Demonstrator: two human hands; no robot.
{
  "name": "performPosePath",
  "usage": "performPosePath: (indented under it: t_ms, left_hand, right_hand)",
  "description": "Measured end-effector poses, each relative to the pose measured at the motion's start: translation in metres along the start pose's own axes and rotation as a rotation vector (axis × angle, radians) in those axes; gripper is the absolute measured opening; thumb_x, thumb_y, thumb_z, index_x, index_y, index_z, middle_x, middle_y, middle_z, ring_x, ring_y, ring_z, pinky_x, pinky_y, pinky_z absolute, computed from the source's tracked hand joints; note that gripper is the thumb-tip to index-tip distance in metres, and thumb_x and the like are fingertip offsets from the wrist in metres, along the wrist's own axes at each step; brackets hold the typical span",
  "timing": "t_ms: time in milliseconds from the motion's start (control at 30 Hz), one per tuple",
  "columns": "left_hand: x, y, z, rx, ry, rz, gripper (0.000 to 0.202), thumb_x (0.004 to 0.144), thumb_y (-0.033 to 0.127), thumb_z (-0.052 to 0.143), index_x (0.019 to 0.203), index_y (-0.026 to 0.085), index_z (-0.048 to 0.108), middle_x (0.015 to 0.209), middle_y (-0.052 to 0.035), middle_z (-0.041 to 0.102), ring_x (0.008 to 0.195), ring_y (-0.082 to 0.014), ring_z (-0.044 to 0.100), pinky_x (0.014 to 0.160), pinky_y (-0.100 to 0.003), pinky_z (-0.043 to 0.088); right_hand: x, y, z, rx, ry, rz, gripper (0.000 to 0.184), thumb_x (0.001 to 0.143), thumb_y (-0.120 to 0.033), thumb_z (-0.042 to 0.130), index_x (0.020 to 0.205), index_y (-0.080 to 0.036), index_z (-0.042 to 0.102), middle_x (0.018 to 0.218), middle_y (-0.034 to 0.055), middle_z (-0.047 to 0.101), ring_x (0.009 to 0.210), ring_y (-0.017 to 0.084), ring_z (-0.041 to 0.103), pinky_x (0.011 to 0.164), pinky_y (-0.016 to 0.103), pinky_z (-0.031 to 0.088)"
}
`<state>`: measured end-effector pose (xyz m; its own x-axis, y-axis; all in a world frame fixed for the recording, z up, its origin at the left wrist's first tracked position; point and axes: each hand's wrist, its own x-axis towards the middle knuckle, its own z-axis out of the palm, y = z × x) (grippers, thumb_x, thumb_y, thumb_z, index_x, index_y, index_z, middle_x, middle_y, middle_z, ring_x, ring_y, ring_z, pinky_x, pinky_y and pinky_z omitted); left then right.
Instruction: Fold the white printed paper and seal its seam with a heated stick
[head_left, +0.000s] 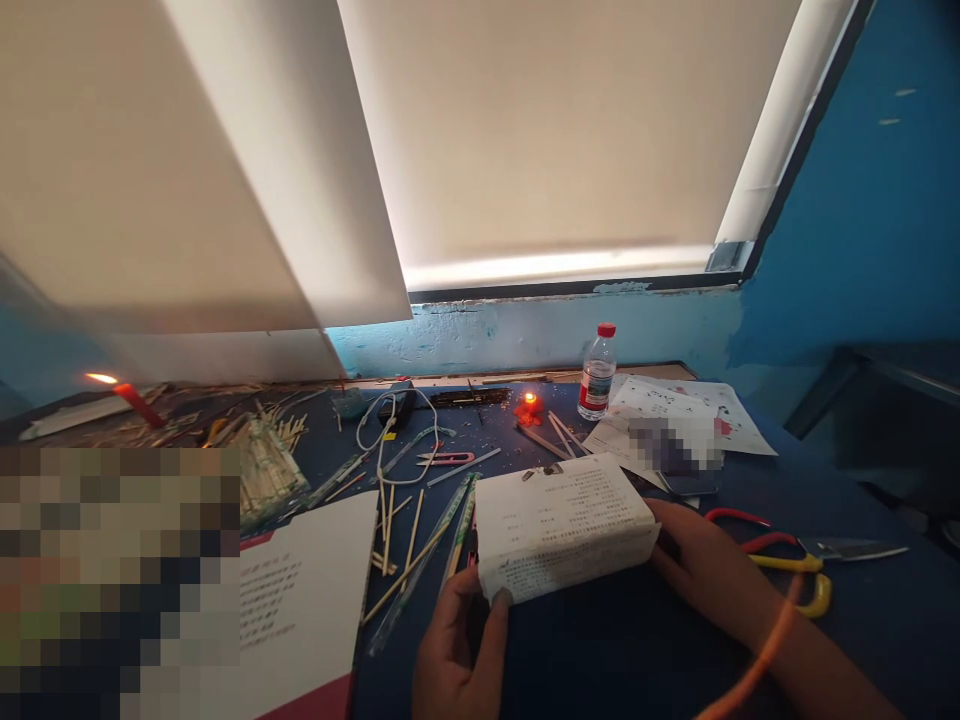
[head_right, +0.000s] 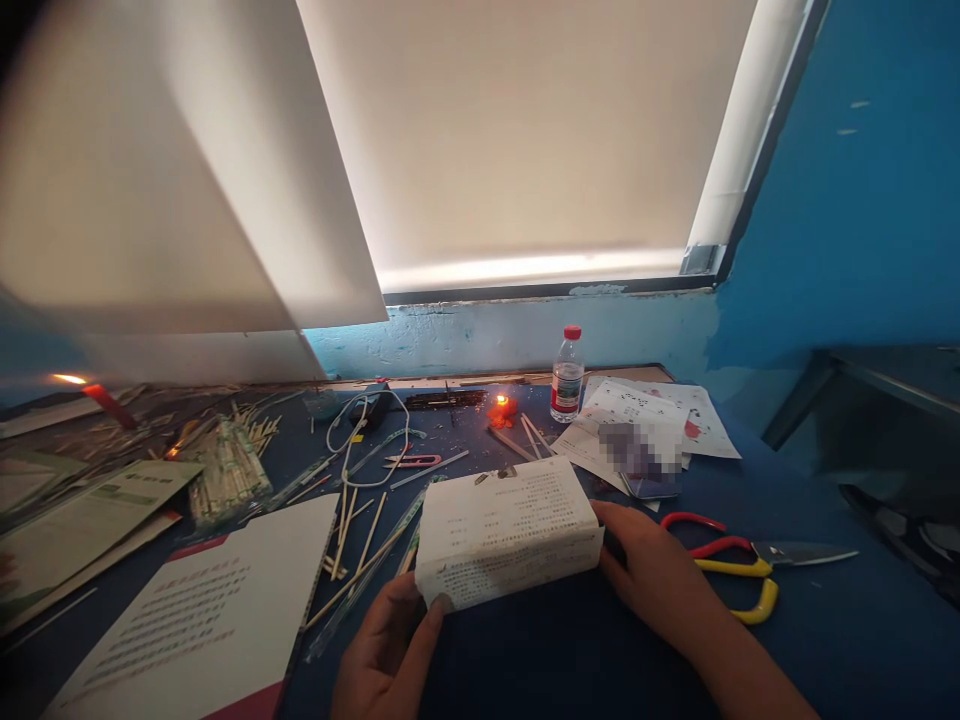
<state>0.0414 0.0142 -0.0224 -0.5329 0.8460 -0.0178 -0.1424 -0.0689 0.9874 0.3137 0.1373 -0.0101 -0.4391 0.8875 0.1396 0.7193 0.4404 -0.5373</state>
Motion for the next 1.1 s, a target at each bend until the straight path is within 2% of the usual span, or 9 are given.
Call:
performPosePath:
  t_ms: [67, 200, 333, 600, 733, 833, 900, 1033, 1100]
  left_hand:
    - [0.0, -0.002, 0.0, 0.003, 0.002, -0.006, 0.046, 0.075, 0.054, 0.084, 0.106, 0.02, 0.076, 0.109, -0.0094, 0.08, 0.108, -0.0308, 0.074, 0.092, -0.031, 0.058]
    - [0.001, -0.008, -0.002, 0.012, 0.001, -0.015, 0.05, 0.074, 0.056, 0.084, 0.108, 0.02, 0.074, 0.112, -0.0103, 0.08, 0.112, -0.0308, 0.072, 0.093, -0.03, 0.057]
    - [0.001, -0.012, -0.002, 0.013, 0.008, -0.026, 0.053, 0.075, 0.059, 0.082, 0.11, 0.019, 0.073, 0.113, -0.0113, 0.079, 0.113, -0.0316, 0.072, 0.093, -0.03, 0.057]
    - [0.001, -0.013, -0.002, 0.037, 0.026, -0.027, 0.055, 0.075, 0.061, 0.08, 0.11, 0.019, 0.073, 0.115, -0.0116, 0.079, 0.113, -0.0322, 0.072, 0.093, -0.031, 0.058]
    - [0.002, -0.018, -0.006, 0.084, 0.011, -0.003, 0.053, 0.076, 0.062, 0.079, 0.108, 0.02, 0.074, 0.114, -0.011, 0.079, 0.112, -0.0322, 0.072, 0.094, -0.031, 0.056]
    - [0.002, -0.019, -0.008, 0.097, -0.013, 0.027, 0.053, 0.077, 0.062, 0.079, 0.109, 0.02, 0.076, 0.116, -0.0124, 0.078, 0.112, -0.0328, 0.071, 0.095, -0.032, 0.055]
    - [0.002, -0.015, -0.01, 0.1, -0.024, 0.023, 0.053, 0.078, 0.061, 0.079, 0.111, 0.02, 0.076, 0.117, -0.0127, 0.078, 0.113, -0.0331, 0.071, 0.095, -0.033, 0.055]
    - [0.005, 0.003, -0.01, 0.106, -0.126, -0.067, 0.047, 0.081, 0.055, 0.079, 0.111, 0.019, 0.076, 0.118, -0.0122, 0.078, 0.116, -0.0337, 0.07, 0.097, -0.034, 0.056]
    - [0.008, 0.012, -0.008, 0.102, -0.173, -0.115, 0.044, 0.084, 0.053, 0.078, 0.112, 0.019, 0.076, 0.12, -0.0121, 0.078, 0.115, -0.0332, 0.071, 0.094, -0.034, 0.058]
  right_hand:
    - [0.0, 0.002, 0.002, -0.041, 0.011, -0.008, 0.046, 0.095, -0.032, 0.057, 0.14, -0.027, 0.064, 0.14, 0.0109, 0.069, 0.125, 0.034, 0.065, 0.101, 0.048, 0.053]
    - [-0.001, 0.007, 0.006, -0.129, 0.049, 0.022, 0.044, 0.095, -0.034, 0.055, 0.136, -0.028, 0.068, 0.125, 0.011, 0.077, 0.108, 0.034, 0.074, 0.088, 0.044, 0.059]
    - [-0.001, 0.009, 0.009, -0.174, 0.109, 0.108, 0.054, 0.098, -0.04, 0.05, 0.148, -0.022, 0.059, 0.11, 0.0143, 0.08, 0.094, 0.035, 0.077, 0.08, 0.046, 0.06]
    - [0.0, 0.0, 0.002, -0.129, 0.074, 0.046, 0.034, 0.094, -0.034, 0.056, 0.122, -0.028, 0.074, 0.126, 0.0102, 0.077, 0.099, 0.032, 0.075, 0.081, 0.041, 0.06]
    - [0.0, 0.0, 0.002, -0.124, 0.057, 0.045, 0.03, 0.094, -0.031, 0.056, 0.116, -0.029, 0.075, 0.127, 0.0087, 0.076, 0.099, 0.033, 0.071, 0.079, 0.045, 0.061]
    - [0.0, 0.001, 0.001, -0.095, 0.117, 0.049, 0.024, 0.092, -0.032, 0.059, 0.108, -0.028, 0.077, 0.127, 0.0094, 0.076, 0.109, 0.036, 0.068, 0.087, 0.051, 0.06]
    - [0.0, 0.001, -0.001, -0.011, 0.188, 0.069, 0.024, 0.094, -0.038, 0.059, 0.103, -0.027, 0.078, 0.128, 0.0097, 0.075, 0.117, 0.037, 0.065, 0.095, 0.053, 0.057]
    - [-0.002, 0.0, -0.003, 0.368, 0.235, 0.212, 0.049, 0.102, -0.059, 0.043, 0.115, -0.025, 0.076, 0.123, 0.0107, 0.077, 0.115, 0.035, 0.07, 0.093, 0.046, 0.059]
    - [-0.002, -0.003, -0.003, 0.546, 0.196, 0.243, 0.052, 0.097, -0.064, 0.052, 0.124, -0.024, 0.073, 0.122, 0.0123, 0.078, 0.114, 0.035, 0.071, 0.092, 0.045, 0.061]
